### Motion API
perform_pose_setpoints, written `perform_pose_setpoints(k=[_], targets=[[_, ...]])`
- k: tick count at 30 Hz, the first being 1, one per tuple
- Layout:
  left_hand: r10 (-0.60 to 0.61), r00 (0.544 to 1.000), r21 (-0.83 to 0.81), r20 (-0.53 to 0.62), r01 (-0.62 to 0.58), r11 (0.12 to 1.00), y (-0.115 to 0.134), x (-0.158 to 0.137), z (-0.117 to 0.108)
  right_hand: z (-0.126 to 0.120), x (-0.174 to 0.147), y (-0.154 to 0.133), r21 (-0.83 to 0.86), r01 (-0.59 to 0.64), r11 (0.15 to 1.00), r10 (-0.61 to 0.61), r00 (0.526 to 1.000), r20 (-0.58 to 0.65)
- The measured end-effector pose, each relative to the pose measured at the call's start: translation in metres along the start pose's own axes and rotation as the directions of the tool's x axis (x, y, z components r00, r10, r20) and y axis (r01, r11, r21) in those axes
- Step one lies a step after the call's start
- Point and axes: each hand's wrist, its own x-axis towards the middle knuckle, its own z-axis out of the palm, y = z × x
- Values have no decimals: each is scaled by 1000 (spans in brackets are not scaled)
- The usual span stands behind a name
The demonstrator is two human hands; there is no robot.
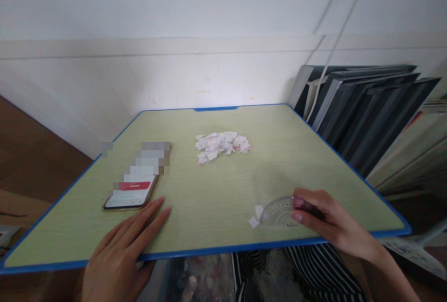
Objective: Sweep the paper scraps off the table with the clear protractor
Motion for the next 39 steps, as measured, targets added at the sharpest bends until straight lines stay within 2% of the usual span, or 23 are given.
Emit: perform_pose_setpoints(k=[4, 10, 13, 17, 19, 23, 26, 30, 32, 36, 39], targets=[[-67, 998, -12, 11, 67, 998, 6, 3, -5, 4, 5, -2, -43, 46, 998, -45, 999, 9], [-77, 997, -12, 23, 77, 997, 8, 3, -5, 3, 9, 1, -31, -57, 998, 53, 991, -120], [-77, 997, -18, 23, 77, 997, 8, 2, -5, 1, 6, 3, -42, -106, 993, 102, 990, -93], [-86, 996, -25, 31, 87, 996, 8, 2, -6, 1, -1, 3, 2, -49, 999, 49, 998, -45], [-86, 996, -18, 33, 86, 996, 9, 2, -6, 1, -4, 4, 53, -65, 996, 66, 997, -27], [-82, 996, -15, 22, 83, 996, 9, 2, -6, 3, -6, 6, 96, -109, 989, 117, 990, -79], [-93, 995, -25, 19, 94, 995, 9, 3, -6, 2, -4, 6, 76, -102, 992, 106, 993, -60], [-82, 996, -16, 22, 82, 996, 9, 3, -6, -1, -3, 5, 92, -146, 985, 152, 987, -57], [-71, 997, -12, 25, 71, 997, 9, 2, -6, -3, -4, 4, 64, -131, 989, 135, 988, -73], [-81, 997, -24, 15, 81, 996, 8, 1, -4, -4, -9, 4, 69, -21, 997, 24, 999, -45], [-77, 997, -22, 14, 78, 997, 8, 1, -4, -4, -10, 5, 143, -45, 989, 48, 999, -15]])
